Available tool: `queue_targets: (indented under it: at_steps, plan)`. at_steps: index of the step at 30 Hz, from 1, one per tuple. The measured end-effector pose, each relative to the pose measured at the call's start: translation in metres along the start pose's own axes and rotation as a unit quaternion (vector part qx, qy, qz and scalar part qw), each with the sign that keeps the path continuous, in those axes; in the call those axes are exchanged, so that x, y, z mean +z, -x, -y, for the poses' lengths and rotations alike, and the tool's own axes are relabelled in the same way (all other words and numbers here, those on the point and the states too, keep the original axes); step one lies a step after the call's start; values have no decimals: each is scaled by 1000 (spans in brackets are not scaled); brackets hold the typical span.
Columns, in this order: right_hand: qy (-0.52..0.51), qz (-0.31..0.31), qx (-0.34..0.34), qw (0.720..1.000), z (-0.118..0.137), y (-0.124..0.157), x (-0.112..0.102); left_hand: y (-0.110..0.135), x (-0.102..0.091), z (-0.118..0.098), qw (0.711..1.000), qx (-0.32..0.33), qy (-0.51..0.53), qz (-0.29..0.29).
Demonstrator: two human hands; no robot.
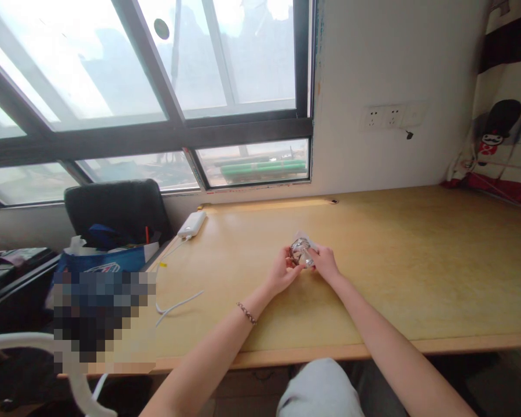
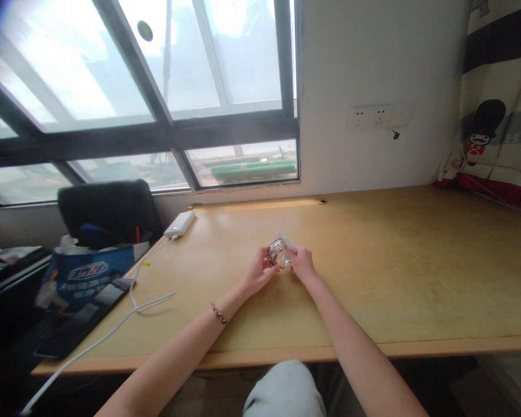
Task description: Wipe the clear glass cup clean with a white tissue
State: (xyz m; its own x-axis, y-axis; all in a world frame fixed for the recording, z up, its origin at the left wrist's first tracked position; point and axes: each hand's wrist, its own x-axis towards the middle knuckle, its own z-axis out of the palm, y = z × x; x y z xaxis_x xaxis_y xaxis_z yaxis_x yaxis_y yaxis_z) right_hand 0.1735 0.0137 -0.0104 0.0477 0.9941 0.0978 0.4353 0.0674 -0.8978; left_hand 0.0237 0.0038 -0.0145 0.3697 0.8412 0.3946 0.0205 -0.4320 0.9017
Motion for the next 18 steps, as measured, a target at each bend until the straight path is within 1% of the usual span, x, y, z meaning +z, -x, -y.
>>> queue_targets:
  at_steps: [1, 3, 4, 6, 8, 10, 12, 14, 15, 16, 18]
  plan:
    - [-54, 33, 26, 998, -1, 0, 3, 0, 0, 2, 1000, 14, -3, -12]
    - [-133, 80, 48, 987, -1, 0, 8, 0, 1, 5, 999, 36, -7, -34]
    - [-154, 87, 50, 983, -1, 1, 9, -1, 2, 6, 998, 41, -9, -42]
    - [-143, 67, 53, 986, -1, 1, 10, -1, 3, 5, 998, 40, -25, -49]
    - [-76, 26, 56, 995, -1, 1, 9, -2, 4, 2, 997, 28, -53, -47]
    - [30, -27, 24, 999, 0, 1, 5, -2, 3, -2, 997, 10, -66, -43]
    - [154, -77, -38, 984, 1, 4, 1, -3, 1, -5, 998, -14, -55, -35]
    - [251, -100, -94, 958, 4, 8, -3, -3, -1, -6, 998, -40, -35, -23]
    - [275, -105, -111, 949, 6, 10, -5, -3, -2, -6, 998, -51, -27, -21]
    - [281, -107, -122, 946, 7, 11, -7, -3, -3, -5, 998, -59, -22, -23]
    - [249, -113, -139, 952, 9, 12, -7, -2, -3, -2, 997, -57, -18, -42]
